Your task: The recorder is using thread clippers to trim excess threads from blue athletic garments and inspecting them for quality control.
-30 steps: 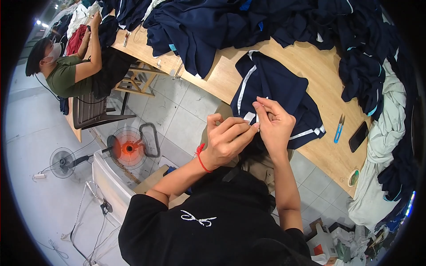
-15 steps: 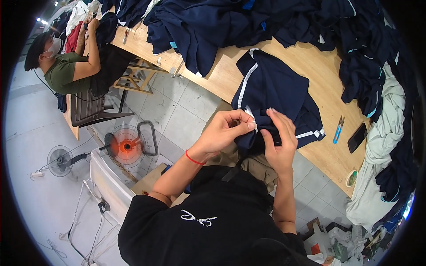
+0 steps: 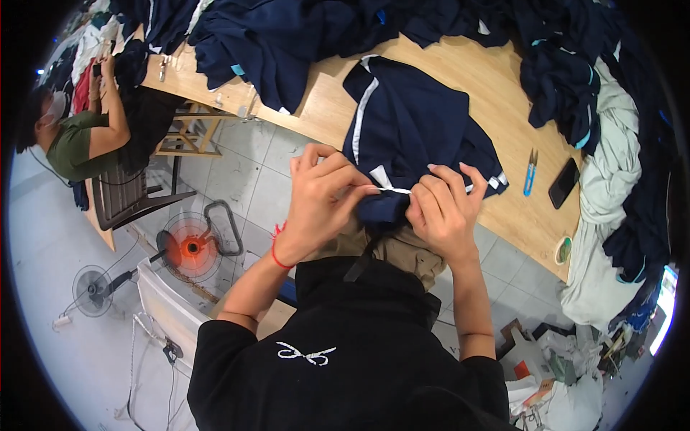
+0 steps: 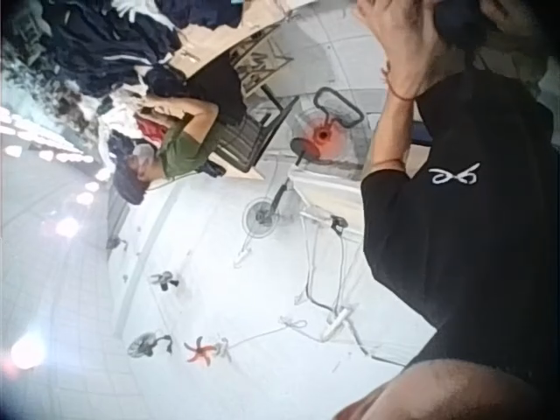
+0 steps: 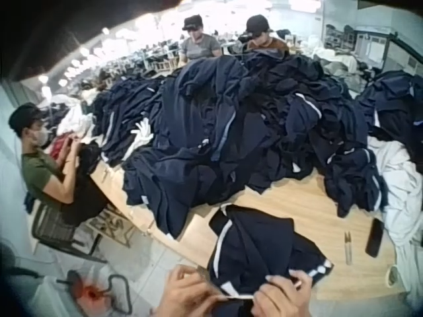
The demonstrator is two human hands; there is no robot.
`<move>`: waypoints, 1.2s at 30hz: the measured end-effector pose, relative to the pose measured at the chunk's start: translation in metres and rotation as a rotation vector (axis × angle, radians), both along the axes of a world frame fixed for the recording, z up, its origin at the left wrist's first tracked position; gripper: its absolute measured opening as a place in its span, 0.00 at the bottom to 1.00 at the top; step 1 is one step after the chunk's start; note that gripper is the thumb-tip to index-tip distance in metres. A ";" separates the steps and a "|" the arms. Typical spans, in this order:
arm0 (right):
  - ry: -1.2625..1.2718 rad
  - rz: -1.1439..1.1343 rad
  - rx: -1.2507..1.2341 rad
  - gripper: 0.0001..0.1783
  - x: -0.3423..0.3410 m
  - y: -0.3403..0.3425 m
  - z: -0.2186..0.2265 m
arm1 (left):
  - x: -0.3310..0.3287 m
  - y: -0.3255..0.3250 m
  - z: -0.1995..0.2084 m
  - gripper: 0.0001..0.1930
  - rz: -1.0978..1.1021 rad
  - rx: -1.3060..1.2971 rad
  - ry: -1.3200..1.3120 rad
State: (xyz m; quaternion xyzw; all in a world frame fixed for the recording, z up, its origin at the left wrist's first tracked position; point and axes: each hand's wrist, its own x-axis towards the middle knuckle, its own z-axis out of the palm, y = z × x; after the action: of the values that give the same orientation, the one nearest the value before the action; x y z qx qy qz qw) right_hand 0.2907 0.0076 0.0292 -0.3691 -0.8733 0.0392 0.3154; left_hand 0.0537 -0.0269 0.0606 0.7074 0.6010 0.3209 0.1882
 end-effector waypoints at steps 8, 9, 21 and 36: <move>0.313 -0.074 -0.526 0.43 -0.001 -0.011 0.006 | 0.024 -0.015 -0.044 0.03 0.154 -0.346 -0.675; 0.143 -0.026 -0.572 0.61 0.006 -0.014 -0.006 | 0.026 -0.015 -0.047 0.05 0.126 -0.377 -0.783; 1.047 0.035 -0.806 0.30 -0.074 -0.027 0.061 | -0.001 -0.015 -0.083 0.54 -0.390 -0.034 -0.120; -0.257 0.593 -0.126 0.38 -0.148 -0.033 0.110 | -0.113 -0.106 0.032 0.32 0.652 0.330 -1.645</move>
State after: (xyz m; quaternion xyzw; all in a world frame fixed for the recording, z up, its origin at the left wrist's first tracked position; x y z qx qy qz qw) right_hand 0.1424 -0.0253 0.1393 -0.1195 -0.9713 0.1365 0.1538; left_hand -0.0592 -0.1334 0.0929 0.0664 0.3937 0.8455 0.3546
